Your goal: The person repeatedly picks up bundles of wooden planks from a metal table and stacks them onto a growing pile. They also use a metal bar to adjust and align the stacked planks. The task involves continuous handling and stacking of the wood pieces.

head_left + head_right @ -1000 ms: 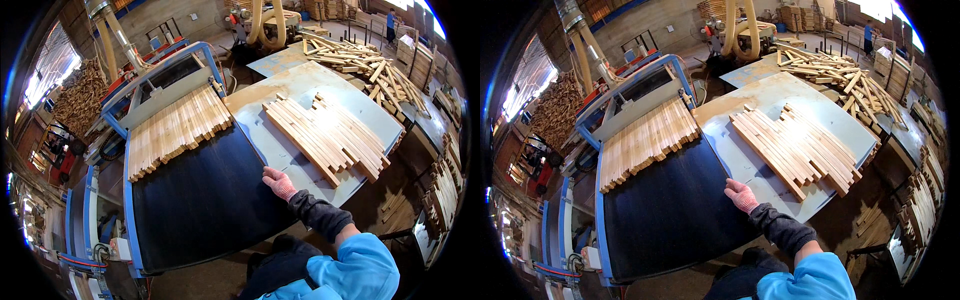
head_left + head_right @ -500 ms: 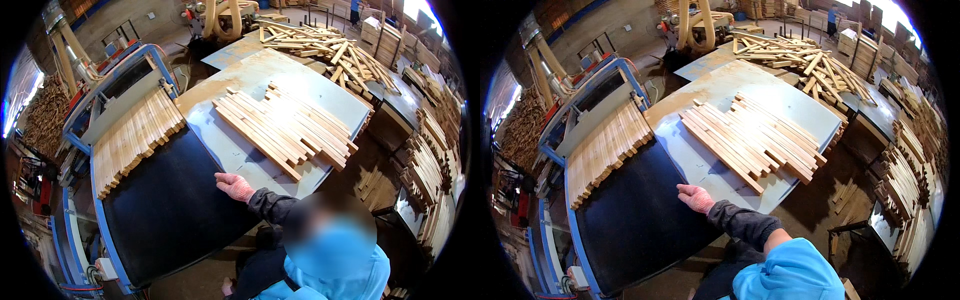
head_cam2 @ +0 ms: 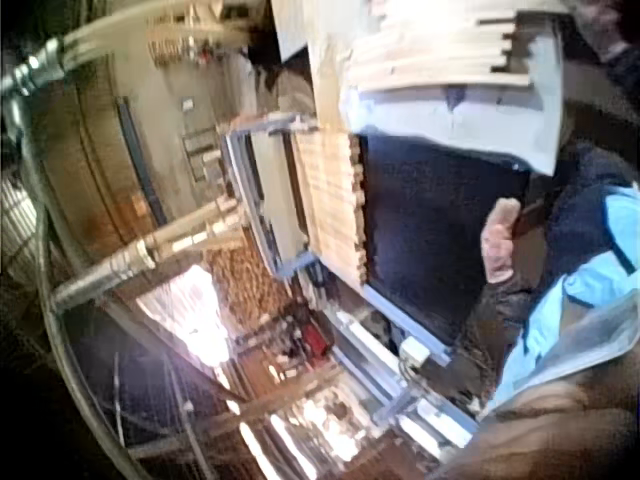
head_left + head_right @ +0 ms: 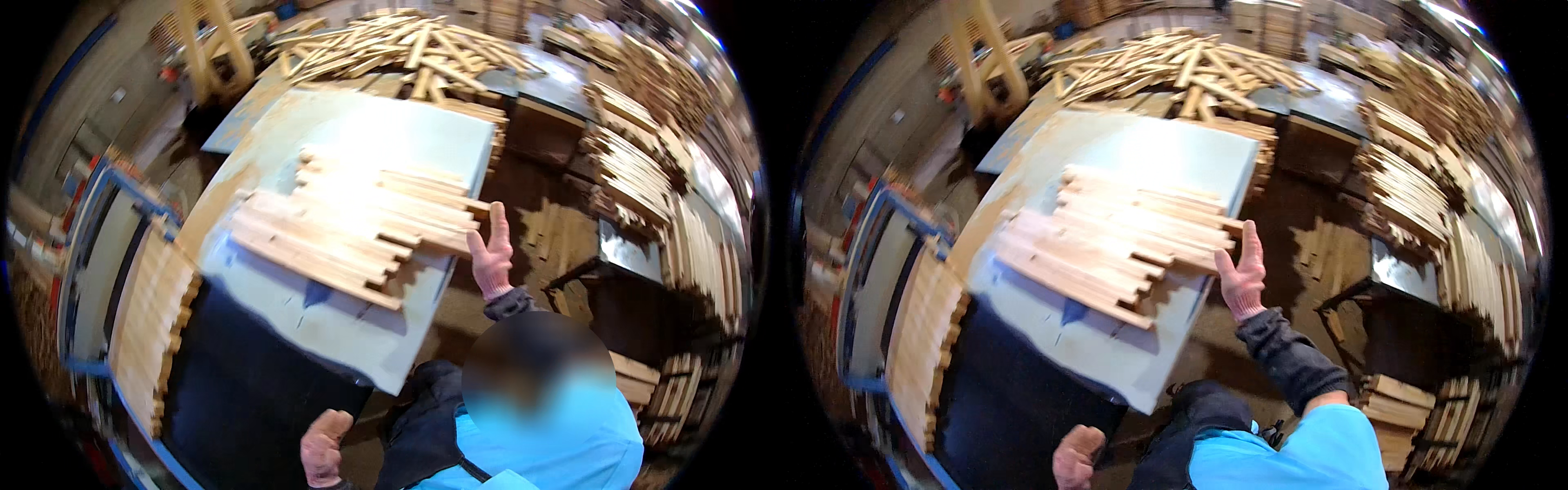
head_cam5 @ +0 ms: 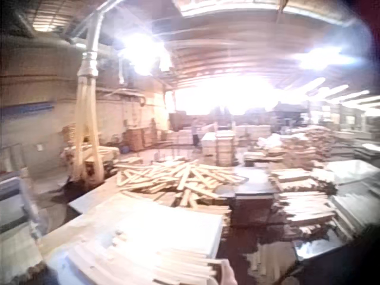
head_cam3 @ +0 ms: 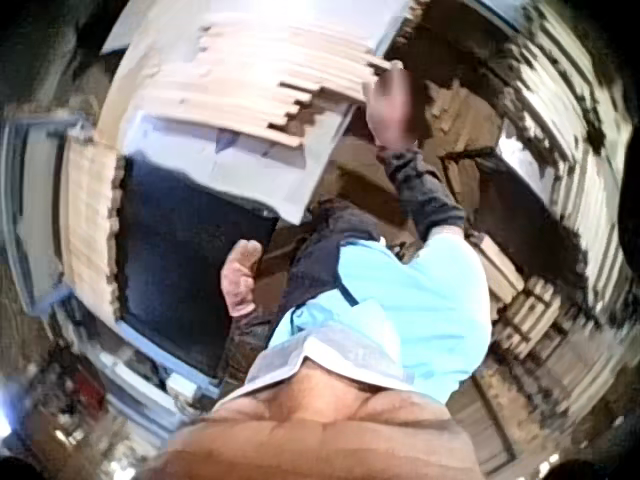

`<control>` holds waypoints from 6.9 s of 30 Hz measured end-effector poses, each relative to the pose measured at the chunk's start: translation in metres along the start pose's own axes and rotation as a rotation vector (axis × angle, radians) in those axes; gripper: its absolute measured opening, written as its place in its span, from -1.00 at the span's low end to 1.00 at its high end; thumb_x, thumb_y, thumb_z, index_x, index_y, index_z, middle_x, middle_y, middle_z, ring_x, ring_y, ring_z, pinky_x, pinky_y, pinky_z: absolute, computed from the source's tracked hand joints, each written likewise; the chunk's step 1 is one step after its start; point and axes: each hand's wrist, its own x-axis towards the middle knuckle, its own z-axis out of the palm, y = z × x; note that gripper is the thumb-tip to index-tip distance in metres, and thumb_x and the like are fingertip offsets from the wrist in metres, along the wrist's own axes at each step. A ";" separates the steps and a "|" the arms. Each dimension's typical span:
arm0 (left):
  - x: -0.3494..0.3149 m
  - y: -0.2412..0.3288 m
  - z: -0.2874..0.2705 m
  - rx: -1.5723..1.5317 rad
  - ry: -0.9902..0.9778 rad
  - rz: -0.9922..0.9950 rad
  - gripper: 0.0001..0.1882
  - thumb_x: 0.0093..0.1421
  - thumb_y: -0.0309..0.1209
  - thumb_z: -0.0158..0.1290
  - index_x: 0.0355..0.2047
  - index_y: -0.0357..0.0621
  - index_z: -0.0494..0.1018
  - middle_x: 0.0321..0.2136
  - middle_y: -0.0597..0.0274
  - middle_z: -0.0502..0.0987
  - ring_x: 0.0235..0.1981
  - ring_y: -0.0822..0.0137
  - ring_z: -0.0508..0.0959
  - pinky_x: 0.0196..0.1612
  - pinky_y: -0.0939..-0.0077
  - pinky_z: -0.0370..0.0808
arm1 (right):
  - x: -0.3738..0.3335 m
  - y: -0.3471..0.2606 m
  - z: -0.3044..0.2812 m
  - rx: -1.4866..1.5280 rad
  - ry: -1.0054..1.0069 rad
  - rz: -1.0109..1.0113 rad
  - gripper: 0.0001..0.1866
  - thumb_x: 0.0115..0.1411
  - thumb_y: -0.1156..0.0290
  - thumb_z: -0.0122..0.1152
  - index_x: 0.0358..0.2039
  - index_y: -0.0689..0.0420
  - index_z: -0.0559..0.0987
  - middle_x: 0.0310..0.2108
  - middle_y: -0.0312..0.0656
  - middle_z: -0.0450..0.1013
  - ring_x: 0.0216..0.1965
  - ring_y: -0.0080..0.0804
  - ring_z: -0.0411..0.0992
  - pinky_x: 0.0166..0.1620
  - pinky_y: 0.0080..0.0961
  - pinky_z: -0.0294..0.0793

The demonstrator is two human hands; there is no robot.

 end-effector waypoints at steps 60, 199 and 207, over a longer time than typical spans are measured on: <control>-0.088 0.055 -0.208 1.817 1.022 -0.382 0.05 0.38 0.31 -0.11 0.56 -0.30 -0.03 0.53 -0.39 0.02 0.57 -0.34 -0.05 0.59 -0.20 -0.25 | -0.204 -0.265 0.299 -0.300 -1.388 -0.245 -0.39 0.10 -0.16 0.43 -0.37 0.28 0.67 -0.37 0.10 0.65 -0.25 0.07 0.64 -0.09 -0.11 0.61; 0.148 -1.036 1.302 0.440 -0.345 -0.759 0.16 0.08 -0.73 0.28 0.59 0.12 -0.09 -0.16 0.16 0.57 -0.40 0.27 0.60 -0.41 0.41 0.61 | 0.206 0.691 -1.424 -0.708 0.139 1.416 -0.09 0.30 -0.42 0.04 -0.09 0.36 0.72 -0.06 0.23 0.64 0.02 0.11 0.63 0.09 -0.09 0.59; 0.158 -0.999 1.290 0.351 -0.474 -0.734 0.14 -0.05 -0.78 0.27 0.54 0.00 0.06 0.02 0.11 0.52 -0.12 0.16 0.62 -0.11 0.29 0.66 | 0.209 0.657 -1.401 -0.684 0.144 1.449 -0.09 0.25 -0.44 0.08 0.01 0.29 0.70 0.01 0.20 0.63 0.09 0.10 0.59 0.18 -0.09 0.52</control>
